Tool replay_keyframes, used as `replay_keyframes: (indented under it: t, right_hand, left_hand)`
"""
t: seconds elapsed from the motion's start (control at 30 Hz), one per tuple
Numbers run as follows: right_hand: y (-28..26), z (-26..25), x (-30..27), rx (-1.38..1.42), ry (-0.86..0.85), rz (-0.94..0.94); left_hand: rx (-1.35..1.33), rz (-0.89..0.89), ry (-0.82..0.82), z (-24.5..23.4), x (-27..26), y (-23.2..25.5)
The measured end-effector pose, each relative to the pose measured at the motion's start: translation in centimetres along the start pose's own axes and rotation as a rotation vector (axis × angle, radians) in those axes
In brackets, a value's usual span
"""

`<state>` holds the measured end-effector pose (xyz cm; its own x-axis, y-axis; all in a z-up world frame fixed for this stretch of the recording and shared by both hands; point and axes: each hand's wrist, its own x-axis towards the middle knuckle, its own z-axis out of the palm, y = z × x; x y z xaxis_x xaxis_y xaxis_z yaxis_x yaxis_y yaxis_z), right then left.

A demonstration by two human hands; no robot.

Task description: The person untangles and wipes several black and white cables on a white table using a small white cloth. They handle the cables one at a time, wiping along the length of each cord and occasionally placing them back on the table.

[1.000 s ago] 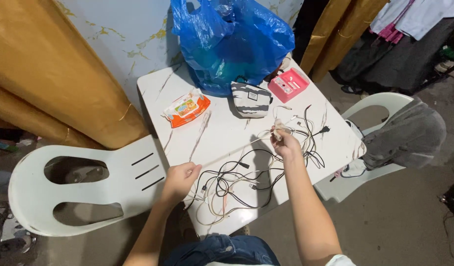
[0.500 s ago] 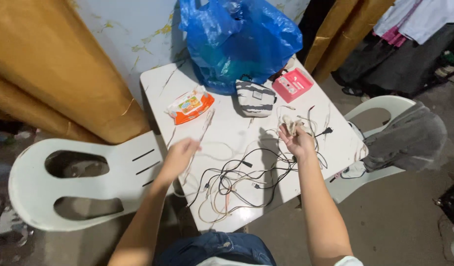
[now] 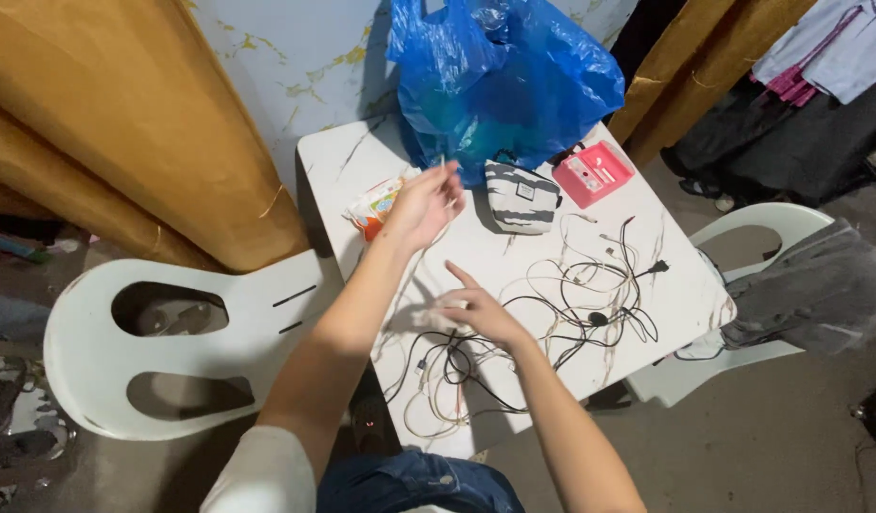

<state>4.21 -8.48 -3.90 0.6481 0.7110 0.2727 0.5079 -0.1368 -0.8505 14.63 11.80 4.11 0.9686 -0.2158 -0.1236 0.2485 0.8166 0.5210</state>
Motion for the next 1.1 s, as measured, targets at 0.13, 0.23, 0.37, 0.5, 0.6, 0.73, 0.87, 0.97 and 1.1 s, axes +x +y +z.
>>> replay_keyframes:
  t: [0.13, 0.23, 0.37, 0.5, 0.6, 0.73, 0.87, 0.97, 1.1]
  right_hand:
    - [2.2, 2.5, 3.6, 0.294, 0.125, 0.439]
    - [6.0, 1.9, 4.2, 0.234, 0.361, 0.514]
    - [7.5, -4.1, 4.4, -0.002, 0.612, 0.492]
    - [6.2, -7.3, 5.3, -0.417, 0.678, 0.292]
    - [7.9, -7.8, 5.6, -0.546, 0.567, 0.382]
    - [12.8, -4.7, 3.9, -0.729, 0.304, 0.367]
    - [15.1, -1.7, 1.6, -0.58, 0.213, 0.46]
    - [16.7, -0.7, 0.8, -0.457, 0.189, 0.69]
    - [18.3, -0.4, -0.6, -0.588, 0.25, 0.446]
  left_hand:
    - [-0.067, 0.083, -0.119, 1.7, 3.0, 2.6]
    - [-0.072, 0.138, -0.12, 0.8, 3.3, 5.6]
    - [0.192, 0.206, 0.133, -3.8, 3.6, 9.3]
    - [0.631, 0.339, 0.309, -11.5, 5.1, 8.3]
    - [0.699, 0.328, 0.426, -17.5, 6.3, 6.3]
    - [1.006, 0.283, 0.637, -24.7, 6.9, 2.6]
    - [1.485, 0.372, 0.786, -28.6, 5.8, 0.4]
    - [1.356, 0.102, 0.903, -29.6, 5.6, -0.9]
    - [1.367, -0.02, 0.861, -30.5, 5.7, -2.0]
